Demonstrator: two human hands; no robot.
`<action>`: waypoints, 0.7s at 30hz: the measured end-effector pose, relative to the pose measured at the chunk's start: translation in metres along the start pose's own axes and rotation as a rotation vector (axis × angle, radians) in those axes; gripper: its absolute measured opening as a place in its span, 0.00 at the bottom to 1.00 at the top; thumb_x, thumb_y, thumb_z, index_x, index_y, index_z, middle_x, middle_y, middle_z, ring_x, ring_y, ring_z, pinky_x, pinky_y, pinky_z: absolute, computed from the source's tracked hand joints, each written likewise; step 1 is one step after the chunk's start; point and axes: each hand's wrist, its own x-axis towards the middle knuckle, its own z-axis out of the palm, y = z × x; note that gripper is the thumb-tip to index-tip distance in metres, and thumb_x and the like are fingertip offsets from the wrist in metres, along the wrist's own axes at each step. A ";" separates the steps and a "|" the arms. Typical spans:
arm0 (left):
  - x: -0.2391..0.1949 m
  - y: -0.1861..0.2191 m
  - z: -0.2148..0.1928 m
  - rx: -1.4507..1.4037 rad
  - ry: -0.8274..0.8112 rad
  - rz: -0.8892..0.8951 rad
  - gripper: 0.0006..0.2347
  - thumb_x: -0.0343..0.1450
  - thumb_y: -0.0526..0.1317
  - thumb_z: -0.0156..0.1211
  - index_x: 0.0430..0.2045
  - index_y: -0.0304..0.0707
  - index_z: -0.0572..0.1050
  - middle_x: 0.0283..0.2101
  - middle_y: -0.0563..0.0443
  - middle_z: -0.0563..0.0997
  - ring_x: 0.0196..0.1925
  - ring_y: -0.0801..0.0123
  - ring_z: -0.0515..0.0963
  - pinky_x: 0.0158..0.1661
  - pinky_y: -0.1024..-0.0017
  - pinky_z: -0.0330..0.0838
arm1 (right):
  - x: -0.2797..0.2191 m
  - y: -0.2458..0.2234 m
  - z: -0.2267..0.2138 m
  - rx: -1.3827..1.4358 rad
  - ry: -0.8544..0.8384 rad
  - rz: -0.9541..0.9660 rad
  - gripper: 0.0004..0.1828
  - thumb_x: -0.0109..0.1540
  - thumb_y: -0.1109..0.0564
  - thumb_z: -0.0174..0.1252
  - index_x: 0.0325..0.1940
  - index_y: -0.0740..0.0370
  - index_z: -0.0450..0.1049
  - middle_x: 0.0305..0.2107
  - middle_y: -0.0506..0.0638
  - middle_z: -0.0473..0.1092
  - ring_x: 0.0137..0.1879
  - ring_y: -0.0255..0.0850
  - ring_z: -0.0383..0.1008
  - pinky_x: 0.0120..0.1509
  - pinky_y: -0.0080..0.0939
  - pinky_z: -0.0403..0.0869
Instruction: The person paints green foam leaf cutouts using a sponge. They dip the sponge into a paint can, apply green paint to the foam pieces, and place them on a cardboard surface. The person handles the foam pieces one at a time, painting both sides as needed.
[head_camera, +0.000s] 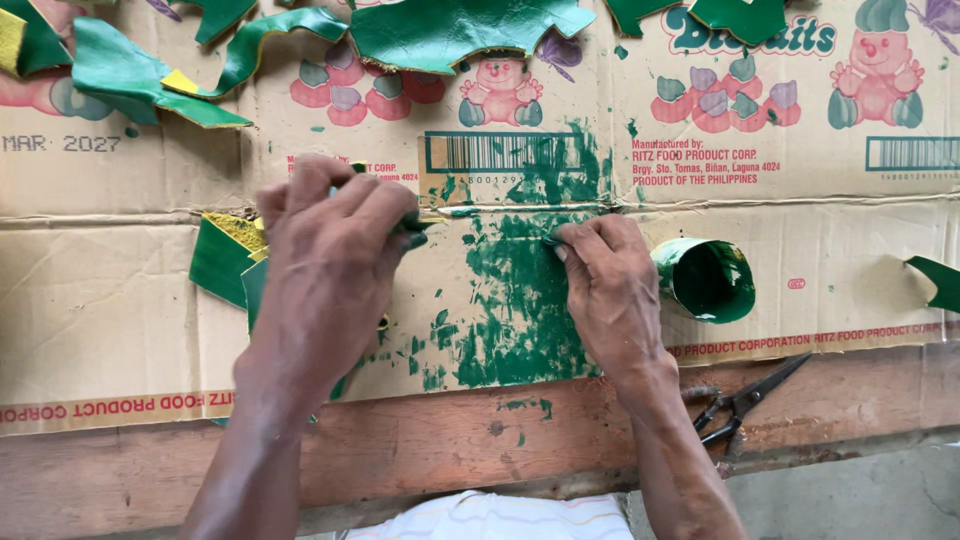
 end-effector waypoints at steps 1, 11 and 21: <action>0.001 0.002 -0.006 0.000 0.043 0.009 0.10 0.68 0.35 0.72 0.41 0.41 0.81 0.41 0.56 0.84 0.53 0.61 0.73 0.55 0.60 0.57 | 0.000 0.000 -0.001 0.003 0.007 -0.007 0.07 0.65 0.64 0.61 0.47 0.64 0.79 0.36 0.54 0.73 0.47 0.48 0.73 0.50 0.48 0.74; 0.006 -0.006 -0.026 0.210 0.204 0.022 0.09 0.71 0.32 0.70 0.44 0.36 0.79 0.42 0.48 0.80 0.56 0.57 0.76 0.66 0.54 0.53 | -0.004 -0.003 -0.004 0.017 -0.028 -0.089 0.09 0.65 0.67 0.59 0.49 0.63 0.78 0.37 0.55 0.71 0.47 0.50 0.72 0.50 0.49 0.73; -0.034 -0.005 -0.004 -0.020 0.102 -0.328 0.11 0.73 0.31 0.67 0.46 0.32 0.72 0.40 0.41 0.79 0.42 0.51 0.81 0.42 0.57 0.72 | -0.021 -0.023 -0.028 0.054 0.012 -0.055 0.07 0.66 0.62 0.62 0.49 0.60 0.77 0.38 0.53 0.72 0.45 0.46 0.74 0.44 0.44 0.74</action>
